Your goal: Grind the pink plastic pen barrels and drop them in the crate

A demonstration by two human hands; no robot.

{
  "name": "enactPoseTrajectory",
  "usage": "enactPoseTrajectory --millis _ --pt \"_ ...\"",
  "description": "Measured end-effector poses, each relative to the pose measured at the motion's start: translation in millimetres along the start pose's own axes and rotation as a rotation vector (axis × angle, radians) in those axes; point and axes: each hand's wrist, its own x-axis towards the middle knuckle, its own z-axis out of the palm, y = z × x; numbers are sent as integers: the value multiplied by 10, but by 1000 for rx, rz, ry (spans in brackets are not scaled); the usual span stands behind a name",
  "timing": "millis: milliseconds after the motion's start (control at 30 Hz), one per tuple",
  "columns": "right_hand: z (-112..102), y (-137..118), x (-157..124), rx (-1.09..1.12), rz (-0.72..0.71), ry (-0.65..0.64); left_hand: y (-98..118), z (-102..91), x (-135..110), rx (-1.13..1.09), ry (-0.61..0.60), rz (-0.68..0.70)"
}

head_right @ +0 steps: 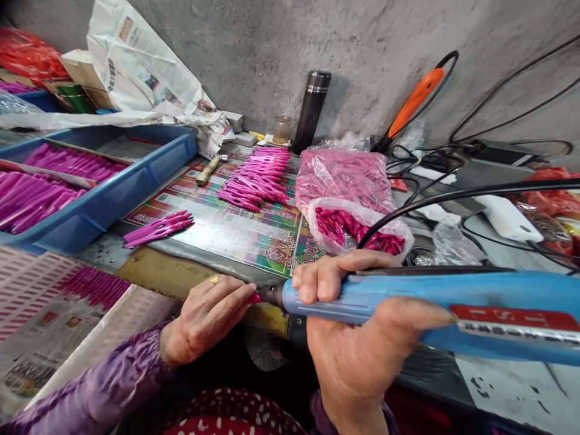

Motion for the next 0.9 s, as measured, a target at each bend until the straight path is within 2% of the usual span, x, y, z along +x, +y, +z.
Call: enactPoseTrajectory --millis 100,200,267,400,500,900 --pt "3 -4 -20 32 28 37 7 2 26 -4 11 -21" --pt "-9 -3 -14 34 33 10 18 -1 45 -13 12 -37" --pt "-16 6 -1 38 48 68 26 -4 49 -23 15 -49" --pt "-19 32 -6 70 79 83 36 -4 53 -31 19 -67" --pt "-12 44 -37 114 108 124 38 -5 59 -25 23 -63" --pt "-33 54 -50 129 119 149 27 -6 62 16 30 -45"
